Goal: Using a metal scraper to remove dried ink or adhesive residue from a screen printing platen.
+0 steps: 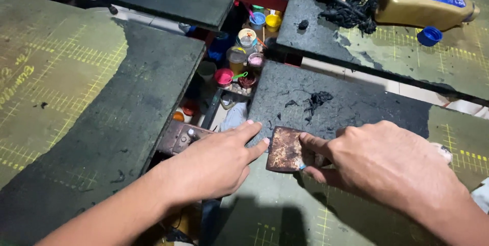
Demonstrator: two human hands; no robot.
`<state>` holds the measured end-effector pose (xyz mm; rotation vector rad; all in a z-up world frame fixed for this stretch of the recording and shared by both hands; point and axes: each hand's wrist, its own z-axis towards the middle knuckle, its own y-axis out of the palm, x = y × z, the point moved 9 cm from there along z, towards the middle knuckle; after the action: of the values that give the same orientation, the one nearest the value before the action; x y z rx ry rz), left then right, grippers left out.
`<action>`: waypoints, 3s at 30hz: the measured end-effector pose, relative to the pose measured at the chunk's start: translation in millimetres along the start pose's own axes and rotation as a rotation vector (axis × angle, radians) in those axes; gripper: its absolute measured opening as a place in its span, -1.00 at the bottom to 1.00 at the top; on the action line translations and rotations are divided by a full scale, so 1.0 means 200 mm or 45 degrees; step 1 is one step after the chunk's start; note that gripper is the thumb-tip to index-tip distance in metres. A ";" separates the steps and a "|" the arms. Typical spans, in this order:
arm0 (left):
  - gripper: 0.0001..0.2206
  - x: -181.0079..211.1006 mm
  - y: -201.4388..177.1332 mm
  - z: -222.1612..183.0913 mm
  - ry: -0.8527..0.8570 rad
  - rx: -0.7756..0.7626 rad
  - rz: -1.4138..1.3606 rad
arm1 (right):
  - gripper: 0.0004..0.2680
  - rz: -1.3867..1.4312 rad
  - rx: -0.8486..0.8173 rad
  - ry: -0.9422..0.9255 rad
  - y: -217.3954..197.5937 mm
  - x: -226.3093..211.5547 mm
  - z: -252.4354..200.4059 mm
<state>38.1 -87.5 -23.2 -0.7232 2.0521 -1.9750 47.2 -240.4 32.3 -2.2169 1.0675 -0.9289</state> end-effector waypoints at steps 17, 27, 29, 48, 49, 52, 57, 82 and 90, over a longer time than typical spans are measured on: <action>-0.45 -0.05 -0.15 0.00 -0.229 -0.088 -0.382 | -0.47 0.726 0.112 -0.002 0.01 0.32 -0.07; -0.45 -0.03 -0.09 -0.01 -0.134 -0.085 -0.052 | -0.81 0.843 0.458 -0.062 0.14 0.42 0.06; -0.47 -0.03 -0.09 0.00 -0.125 -0.070 -0.044 | -0.81 0.858 0.476 -0.035 0.15 0.44 0.09; -0.50 0.18 -0.21 -0.04 -0.161 0.392 0.280 | -0.20 0.401 -0.329 0.101 0.24 0.15 0.03; -0.50 0.22 -0.26 -0.04 -0.167 0.395 0.272 | -0.20 0.392 -0.335 0.098 0.26 0.16 0.05; -0.14 0.33 -0.11 0.02 -0.180 -0.015 -0.328 | -0.42 0.478 -0.125 0.013 0.24 0.21 0.13; -0.44 0.49 -0.05 0.05 -0.122 0.826 0.025 | -0.45 0.328 0.091 0.021 0.10 0.25 0.14; -0.66 0.46 0.05 0.06 -0.283 0.988 0.168 | -0.49 0.004 -0.350 0.208 -0.01 0.10 0.09; -0.59 0.45 0.04 0.06 -0.262 0.937 0.076 | -0.49 0.042 -0.340 0.260 0.00 0.08 0.05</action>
<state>-36.0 -141.1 -14.9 -0.6398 1.0810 -2.2679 61.8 -252.0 30.6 -2.3453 1.3888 -1.0699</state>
